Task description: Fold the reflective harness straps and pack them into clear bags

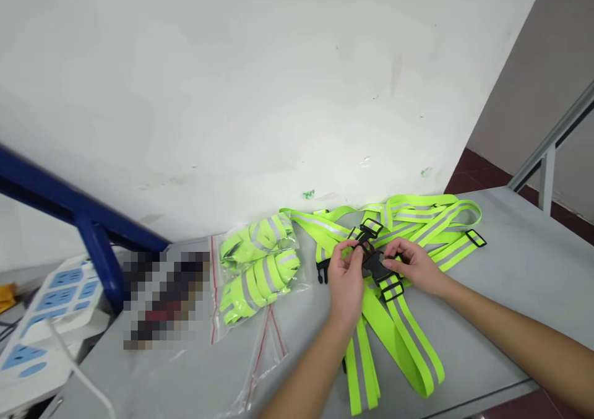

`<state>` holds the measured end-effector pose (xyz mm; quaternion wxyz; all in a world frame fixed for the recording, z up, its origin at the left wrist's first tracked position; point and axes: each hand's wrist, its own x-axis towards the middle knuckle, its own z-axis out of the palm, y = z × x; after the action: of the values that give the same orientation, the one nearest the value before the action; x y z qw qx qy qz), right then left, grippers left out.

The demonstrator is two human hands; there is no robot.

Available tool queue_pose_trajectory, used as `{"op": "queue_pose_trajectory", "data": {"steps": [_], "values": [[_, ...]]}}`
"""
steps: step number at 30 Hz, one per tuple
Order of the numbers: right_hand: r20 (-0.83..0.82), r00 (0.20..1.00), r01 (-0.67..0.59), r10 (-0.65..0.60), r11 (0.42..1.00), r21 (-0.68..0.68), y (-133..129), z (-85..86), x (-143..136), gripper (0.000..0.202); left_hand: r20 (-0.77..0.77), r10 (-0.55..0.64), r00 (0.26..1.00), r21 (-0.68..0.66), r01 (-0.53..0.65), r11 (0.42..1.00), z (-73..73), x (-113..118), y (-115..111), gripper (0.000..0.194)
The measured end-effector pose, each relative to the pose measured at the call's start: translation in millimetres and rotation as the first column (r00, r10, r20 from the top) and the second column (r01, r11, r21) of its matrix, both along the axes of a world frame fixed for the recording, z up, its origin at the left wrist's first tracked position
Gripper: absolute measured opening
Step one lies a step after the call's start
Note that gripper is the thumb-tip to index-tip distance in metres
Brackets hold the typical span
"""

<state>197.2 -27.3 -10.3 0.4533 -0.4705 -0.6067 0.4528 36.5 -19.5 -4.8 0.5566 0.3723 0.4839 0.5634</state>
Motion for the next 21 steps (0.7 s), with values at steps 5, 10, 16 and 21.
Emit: {"op": "queue_pose_trajectory", "data": {"steps": [5, 10, 16, 21], "values": [[-0.062, 0.998, 0.004, -0.003, 1.0, 0.021, 2, -1.7, 2, 0.024, -0.066, -0.043, 0.997, 0.065, 0.047, 0.997, 0.4, 0, 2, 0.042], [-0.081, 0.996, 0.027, -0.024, 0.999, 0.044, 4, -5.6, 4, 0.023, -0.254, 0.009, 0.967, 0.164, 0.034, 0.986, 2.0, 1, -1, 0.037], [-0.153, 0.987, 0.043, -0.045, 0.999, -0.015, 2, -2.4, 1, 0.022, -0.428, 0.059, 0.902, 0.267, 0.064, 0.961, 3.2, -2, -7, 0.038], [-0.206, 0.974, 0.085, -0.092, 0.995, -0.043, 1, 0.8, 0, 0.022, -0.426, 0.01, 0.905, 0.251, 0.108, 0.962, 0.6, -2, -9, 0.042]]}}
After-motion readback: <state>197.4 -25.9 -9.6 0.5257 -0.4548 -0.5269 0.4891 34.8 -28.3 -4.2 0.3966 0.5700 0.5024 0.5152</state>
